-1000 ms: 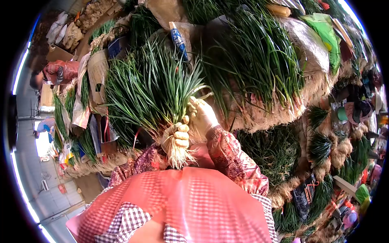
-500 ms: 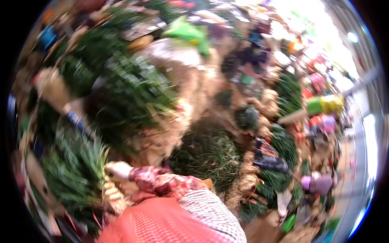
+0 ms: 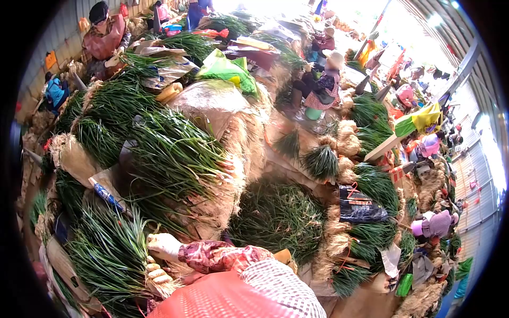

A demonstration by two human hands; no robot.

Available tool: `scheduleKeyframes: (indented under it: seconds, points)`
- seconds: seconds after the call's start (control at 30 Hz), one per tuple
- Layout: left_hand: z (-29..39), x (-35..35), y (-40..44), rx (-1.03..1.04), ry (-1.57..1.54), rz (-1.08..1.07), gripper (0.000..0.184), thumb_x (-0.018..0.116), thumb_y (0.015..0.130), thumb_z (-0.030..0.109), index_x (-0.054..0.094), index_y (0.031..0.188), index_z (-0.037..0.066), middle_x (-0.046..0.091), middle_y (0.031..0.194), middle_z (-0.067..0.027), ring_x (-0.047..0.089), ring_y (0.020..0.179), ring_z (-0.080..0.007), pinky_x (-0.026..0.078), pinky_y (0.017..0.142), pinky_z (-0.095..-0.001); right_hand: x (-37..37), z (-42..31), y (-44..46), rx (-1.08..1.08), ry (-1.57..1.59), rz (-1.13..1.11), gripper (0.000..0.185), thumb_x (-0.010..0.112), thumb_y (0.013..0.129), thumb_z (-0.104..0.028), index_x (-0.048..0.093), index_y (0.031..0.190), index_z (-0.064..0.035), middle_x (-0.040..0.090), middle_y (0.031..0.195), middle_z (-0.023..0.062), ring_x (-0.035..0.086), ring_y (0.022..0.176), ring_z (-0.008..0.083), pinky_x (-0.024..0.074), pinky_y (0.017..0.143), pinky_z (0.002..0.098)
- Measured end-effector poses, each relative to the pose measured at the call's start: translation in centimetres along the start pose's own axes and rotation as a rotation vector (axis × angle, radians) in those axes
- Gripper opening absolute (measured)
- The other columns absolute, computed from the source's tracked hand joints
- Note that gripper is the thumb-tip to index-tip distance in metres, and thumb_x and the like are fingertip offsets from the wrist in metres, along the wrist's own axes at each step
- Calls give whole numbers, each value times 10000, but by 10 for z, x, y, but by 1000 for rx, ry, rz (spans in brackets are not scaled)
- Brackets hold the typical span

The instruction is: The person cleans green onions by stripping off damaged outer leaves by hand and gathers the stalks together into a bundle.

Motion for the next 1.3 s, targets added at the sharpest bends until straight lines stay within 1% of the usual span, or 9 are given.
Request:
scheduleKeyframes:
  seconds: [0.17, 0.3, 0.43, 0.57, 0.7, 0.87, 1.0, 1.17, 1.3]
  points:
    - [4, -6, -6, 11, 15, 28, 160, 419, 961, 171, 496, 1098, 141, 485, 716, 27, 457, 574, -72, 397, 506, -239, -3, 8, 4, 202, -70, -88, 411, 705, 683, -229, 586, 1051, -91, 547, 1051, 122, 530, 952, 318, 428, 823, 432]
    - [8, -8, -12, 20, 21, 46, 152, 421, 960, 170, 496, 1089, 147, 477, 709, 30, 454, 574, -73, 397, 507, -240, 16, -3, 7, 66, -93, -142, 169, 650, 692, -206, 553, 669, -71, 550, 831, 88, 536, 832, 295, 433, 702, 411]
    - [12, -15, -21, 40, 12, 59, 144, 424, 958, 169, 496, 1081, 153, 469, 702, 32, 452, 573, -74, 397, 507, -240, 6, 3, -13, 301, 227, -145, 327, 591, 681, -31, 558, 1006, -47, 559, 891, 142, 590, 808, 346, 488, 694, 416]
    - [14, -27, -32, 60, -3, 63, 136, 426, 957, 169, 496, 1073, 159, 461, 696, 34, 449, 573, -74, 397, 508, -241, 48, 21, -20, 491, 551, -392, 372, 620, 870, -274, 543, 1133, -22, 646, 986, 133, 629, 903, 212, 500, 774, 340]
    - [17, -32, -39, 77, -5, 60, 129, 428, 956, 168, 497, 1065, 165, 453, 689, 37, 447, 573, -75, 397, 508, -241, 75, 37, -29, 743, 1016, -623, 304, 590, 907, -325, 630, 1029, -49, 623, 762, -10, 548, 646, 72, 449, 573, 253]
    - [21, -39, -44, 91, -4, 65, 120, 430, 955, 167, 497, 1055, 172, 443, 680, 40, 443, 573, -76, 398, 509, -242, 61, 38, -23, 624, 666, -570, 210, 632, 854, -273, 697, 851, -74, 601, 597, 15, 543, 545, 98, 448, 533, 284]
    - [24, -39, -47, 101, -14, 58, 113, 432, 954, 167, 497, 1046, 178, 435, 674, 42, 441, 572, -76, 398, 510, -243, 20, 4, 2, 298, 15, -396, 138, 627, 746, -217, 634, 711, -84, 605, 637, 146, 613, 625, 312, 478, 600, 427]
    - [49, -3, -72, 154, 90, -195, 111, 441, 950, 207, 543, 992, 189, 442, 593, 71, 439, 486, -54, 355, 450, -208, -57, 56, -42, 595, -68, -264, 199, 611, 765, -316, 652, 833, -133, 652, 778, 120, 636, 768, 335, 510, 682, 432]
    - [101, 69, -134, 411, 182, -135, 126, 457, 945, 181, 519, 1052, 154, 470, 584, 56, 424, 418, -88, 372, 371, -246, -87, 43, -146, 765, -235, -920, 265, 570, 807, -341, 656, 850, -94, 617, 724, 185, 622, 709, 369, 504, 635, 439]
Point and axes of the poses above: each hand's wrist, its own y-axis towards the middle knuckle, its own x-axis out of the palm, z = x × y, the point moved 8 cm from there along y, towards the middle knuckle
